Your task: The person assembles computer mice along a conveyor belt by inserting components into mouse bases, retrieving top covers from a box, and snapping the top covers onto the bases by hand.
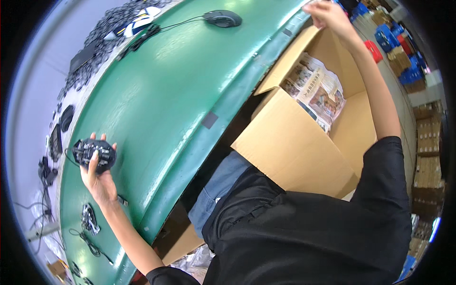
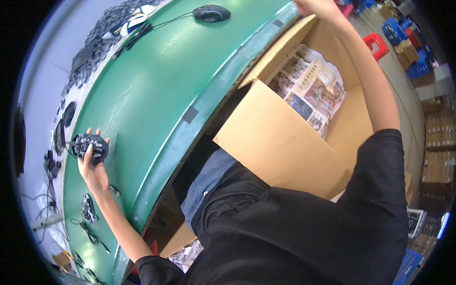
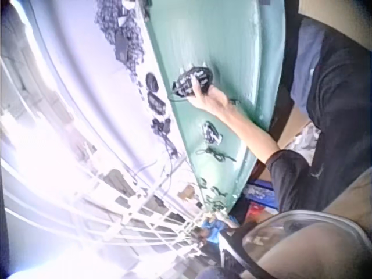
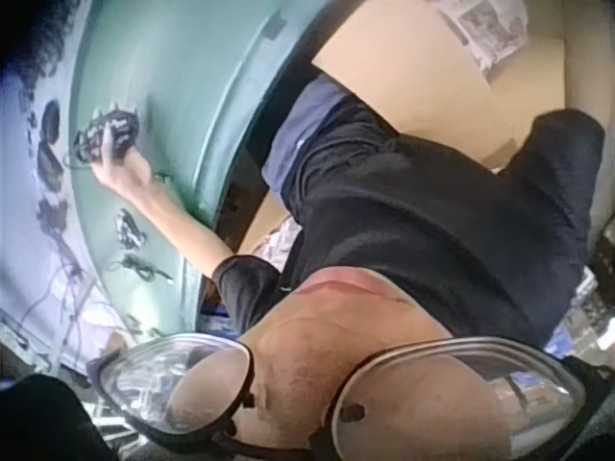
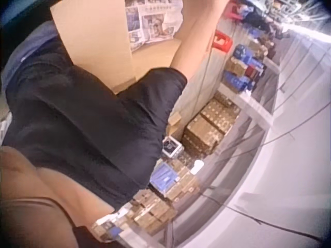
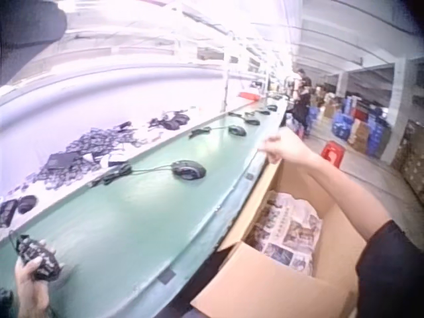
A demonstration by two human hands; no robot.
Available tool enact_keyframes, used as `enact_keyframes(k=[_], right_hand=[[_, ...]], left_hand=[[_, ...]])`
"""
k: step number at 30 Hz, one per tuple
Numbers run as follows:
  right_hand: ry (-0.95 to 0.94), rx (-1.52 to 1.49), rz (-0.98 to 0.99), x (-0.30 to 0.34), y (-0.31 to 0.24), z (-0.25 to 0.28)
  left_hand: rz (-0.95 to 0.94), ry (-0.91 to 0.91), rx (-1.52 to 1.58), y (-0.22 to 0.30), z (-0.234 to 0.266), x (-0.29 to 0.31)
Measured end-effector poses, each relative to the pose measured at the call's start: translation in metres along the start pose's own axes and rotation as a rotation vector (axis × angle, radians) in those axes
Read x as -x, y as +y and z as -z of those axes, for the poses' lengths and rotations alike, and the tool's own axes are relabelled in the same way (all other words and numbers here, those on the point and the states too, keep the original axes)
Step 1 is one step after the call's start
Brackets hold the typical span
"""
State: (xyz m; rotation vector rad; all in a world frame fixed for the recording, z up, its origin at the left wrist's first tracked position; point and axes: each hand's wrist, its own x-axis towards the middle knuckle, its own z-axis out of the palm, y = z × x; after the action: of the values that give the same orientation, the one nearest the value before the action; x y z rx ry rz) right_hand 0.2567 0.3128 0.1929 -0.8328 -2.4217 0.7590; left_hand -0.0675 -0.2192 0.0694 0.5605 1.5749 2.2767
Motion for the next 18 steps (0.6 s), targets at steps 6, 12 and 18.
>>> enact_keyframes(k=[6,12,18], right_hand=[[-0.501,0.282,-0.645,0.126,0.137,-0.043],[-0.942,0.192,-0.662,0.216,0.153,-0.113],[-0.983,0.422,-0.284,0.225,0.154,-0.133]], left_hand=[[0.074,-0.012,-0.003,-0.015,0.012,0.000],[0.093,-0.034,0.026,-0.013,0.010,-0.001],[0.094,-0.068,0.013,-0.011,0.010,-0.002]])
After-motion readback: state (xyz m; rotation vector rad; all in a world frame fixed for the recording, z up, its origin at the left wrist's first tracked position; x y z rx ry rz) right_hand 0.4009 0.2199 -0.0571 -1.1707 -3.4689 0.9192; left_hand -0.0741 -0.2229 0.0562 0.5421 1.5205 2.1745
